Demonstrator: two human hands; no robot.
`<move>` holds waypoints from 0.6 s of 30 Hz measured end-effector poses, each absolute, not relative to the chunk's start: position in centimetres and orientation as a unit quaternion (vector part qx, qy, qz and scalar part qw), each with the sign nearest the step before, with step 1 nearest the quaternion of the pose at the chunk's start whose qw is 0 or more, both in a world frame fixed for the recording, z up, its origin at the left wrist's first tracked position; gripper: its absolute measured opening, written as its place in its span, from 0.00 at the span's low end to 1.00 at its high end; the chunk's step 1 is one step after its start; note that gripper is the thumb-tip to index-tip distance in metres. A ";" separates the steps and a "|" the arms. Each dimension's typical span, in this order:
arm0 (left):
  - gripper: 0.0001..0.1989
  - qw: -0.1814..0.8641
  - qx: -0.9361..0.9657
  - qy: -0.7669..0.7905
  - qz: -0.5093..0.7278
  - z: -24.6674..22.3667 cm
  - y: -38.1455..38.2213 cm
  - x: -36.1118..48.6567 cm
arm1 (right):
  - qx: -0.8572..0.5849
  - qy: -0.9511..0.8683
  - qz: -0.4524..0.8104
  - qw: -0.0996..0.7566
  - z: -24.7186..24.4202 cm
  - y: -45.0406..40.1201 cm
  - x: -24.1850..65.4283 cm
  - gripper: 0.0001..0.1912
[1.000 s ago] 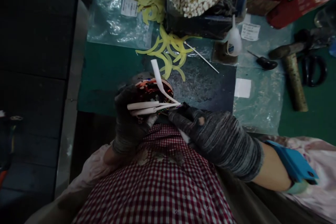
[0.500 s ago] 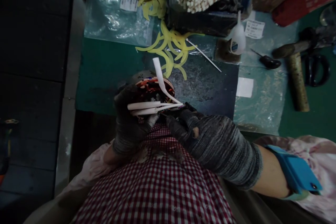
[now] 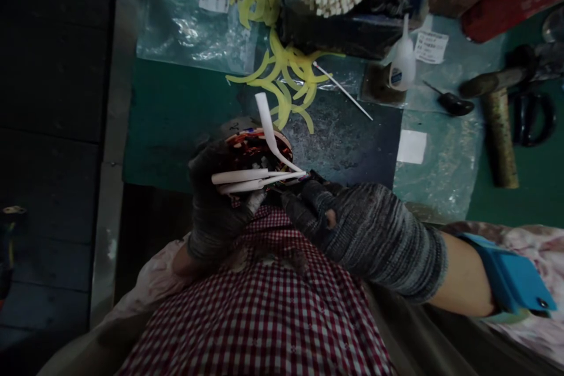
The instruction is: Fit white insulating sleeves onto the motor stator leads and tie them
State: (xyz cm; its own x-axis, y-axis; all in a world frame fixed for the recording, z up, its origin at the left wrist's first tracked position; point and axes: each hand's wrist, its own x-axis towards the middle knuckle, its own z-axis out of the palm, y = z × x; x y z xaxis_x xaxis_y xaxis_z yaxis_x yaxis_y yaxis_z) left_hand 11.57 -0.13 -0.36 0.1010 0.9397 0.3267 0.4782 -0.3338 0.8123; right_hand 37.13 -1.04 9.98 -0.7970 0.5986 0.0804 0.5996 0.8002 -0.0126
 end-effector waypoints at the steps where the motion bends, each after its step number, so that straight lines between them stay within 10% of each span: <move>1: 0.36 0.254 0.699 0.497 0.448 -0.3 -0.1 11.6 | -0.311 -0.950 -0.004 0.038 10.0 -1.1 37.2 0.29; 18: 0.33 0.199 0.713 0.491 0.460 0.1 -0.1 11.6 | -0.299 -0.953 0.000 0.042 10.7 0.8 36.3 0.23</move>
